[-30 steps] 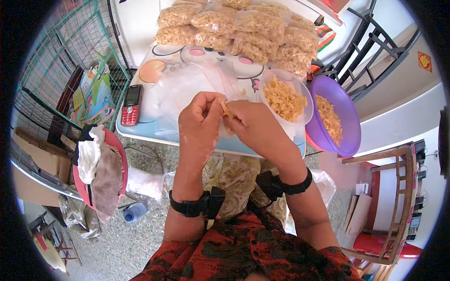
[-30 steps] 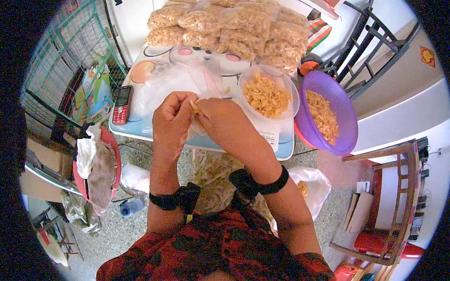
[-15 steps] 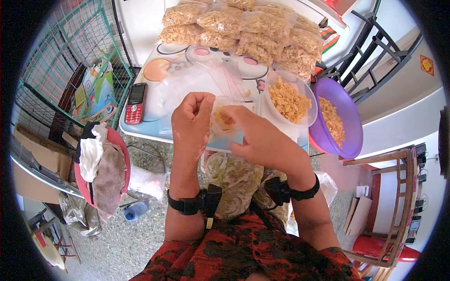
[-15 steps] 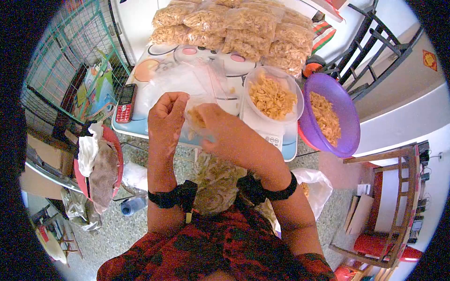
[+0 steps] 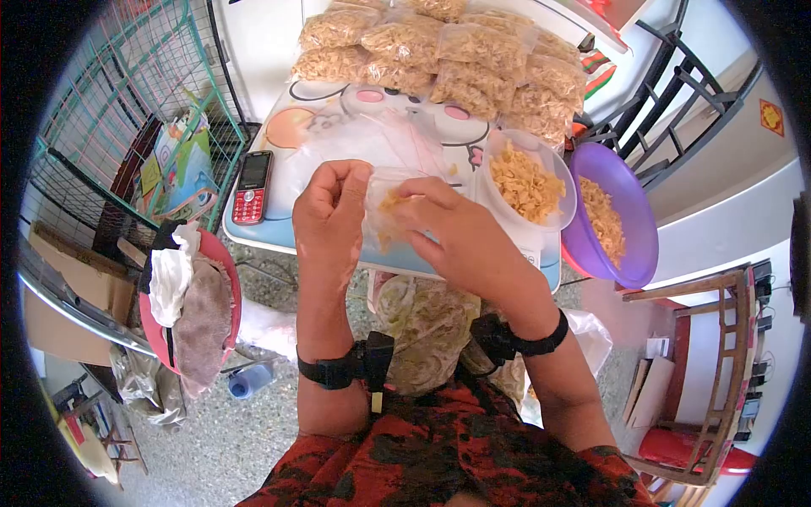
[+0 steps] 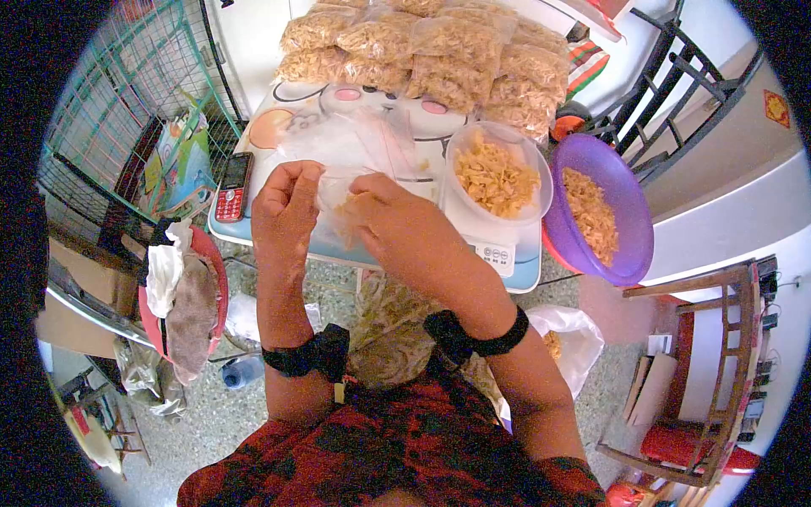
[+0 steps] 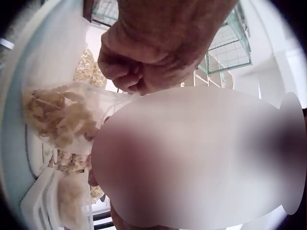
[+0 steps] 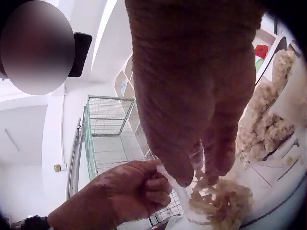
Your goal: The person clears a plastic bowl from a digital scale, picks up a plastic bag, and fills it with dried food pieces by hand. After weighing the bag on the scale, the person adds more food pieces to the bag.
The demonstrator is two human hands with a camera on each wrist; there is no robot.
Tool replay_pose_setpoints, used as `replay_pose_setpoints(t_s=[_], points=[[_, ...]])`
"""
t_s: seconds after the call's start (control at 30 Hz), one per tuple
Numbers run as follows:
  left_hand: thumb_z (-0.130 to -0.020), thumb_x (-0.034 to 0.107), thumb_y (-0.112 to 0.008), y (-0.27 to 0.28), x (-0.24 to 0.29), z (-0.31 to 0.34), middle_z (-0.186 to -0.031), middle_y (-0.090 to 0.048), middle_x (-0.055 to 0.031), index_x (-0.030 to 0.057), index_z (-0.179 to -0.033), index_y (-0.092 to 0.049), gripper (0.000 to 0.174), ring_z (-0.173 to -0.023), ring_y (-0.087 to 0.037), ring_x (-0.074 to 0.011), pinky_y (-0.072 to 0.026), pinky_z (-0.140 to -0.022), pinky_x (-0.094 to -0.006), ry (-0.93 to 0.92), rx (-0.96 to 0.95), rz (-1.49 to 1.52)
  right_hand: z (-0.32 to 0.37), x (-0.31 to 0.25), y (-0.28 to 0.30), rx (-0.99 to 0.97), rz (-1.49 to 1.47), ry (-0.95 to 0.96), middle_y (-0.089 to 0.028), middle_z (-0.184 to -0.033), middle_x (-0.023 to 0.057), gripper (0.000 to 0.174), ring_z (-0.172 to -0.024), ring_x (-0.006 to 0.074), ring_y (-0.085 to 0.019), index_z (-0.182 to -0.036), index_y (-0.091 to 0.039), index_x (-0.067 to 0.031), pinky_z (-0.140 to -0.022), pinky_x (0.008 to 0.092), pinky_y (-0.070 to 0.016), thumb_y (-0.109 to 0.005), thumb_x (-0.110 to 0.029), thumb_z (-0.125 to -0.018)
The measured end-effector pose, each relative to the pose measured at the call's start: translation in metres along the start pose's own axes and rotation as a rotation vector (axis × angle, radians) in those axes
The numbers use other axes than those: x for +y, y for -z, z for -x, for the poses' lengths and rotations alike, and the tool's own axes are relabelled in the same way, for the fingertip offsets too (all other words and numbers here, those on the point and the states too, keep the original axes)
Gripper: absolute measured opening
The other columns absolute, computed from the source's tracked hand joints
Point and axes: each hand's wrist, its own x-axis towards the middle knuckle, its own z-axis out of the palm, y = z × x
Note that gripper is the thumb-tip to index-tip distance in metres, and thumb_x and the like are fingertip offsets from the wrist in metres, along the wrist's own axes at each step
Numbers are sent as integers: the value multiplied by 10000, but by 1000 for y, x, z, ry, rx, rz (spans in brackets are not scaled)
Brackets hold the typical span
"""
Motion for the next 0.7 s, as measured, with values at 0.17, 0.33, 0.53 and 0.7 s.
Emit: replay_pose_setpoints(t_s=[0.17, 0.33, 0.53, 0.7], points=[[-945, 194, -610, -3, 0, 1, -699, -520, 63, 24, -980, -643, 177, -559, -385, -3, -289, -478, -172, 58, 40, 100, -2, -7, 14, 103, 96, -3, -567, -974, 91, 125, -809, 279, -607, -883, -613, -60, -675, 362, -501, -691, -63, -785], [-936, 236, -620, -2, -3, 0, -631, -462, 76, 58, -993, -645, 189, -495, -378, -8, -266, -436, -182, 78, 76, 116, -1, -9, 15, 169, 192, 0, -570, -913, 78, 118, -787, 264, -597, -870, -624, -64, -645, 357, -494, -702, -72, -782], [-943, 230, -616, -8, 9, 4, -651, -480, 47, 31, -1050, -625, 226, -516, -411, -34, -314, -450, -200, 16, 47, 254, -4, -8, 10, 304, 165, 183, -558, -859, 72, 116, -815, 274, -583, -866, -602, -69, -617, 376, -508, -620, -94, -754], [-932, 207, -630, -12, 7, 5, -695, -521, 22, 1, -1075, -602, 252, -570, -468, -57, -366, -473, -214, 22, -26, 165, -1, -1, 6, 279, 206, 175, -557, -859, 76, 122, -835, 268, -571, -859, -608, -59, -654, 354, -510, -613, -78, -738]])
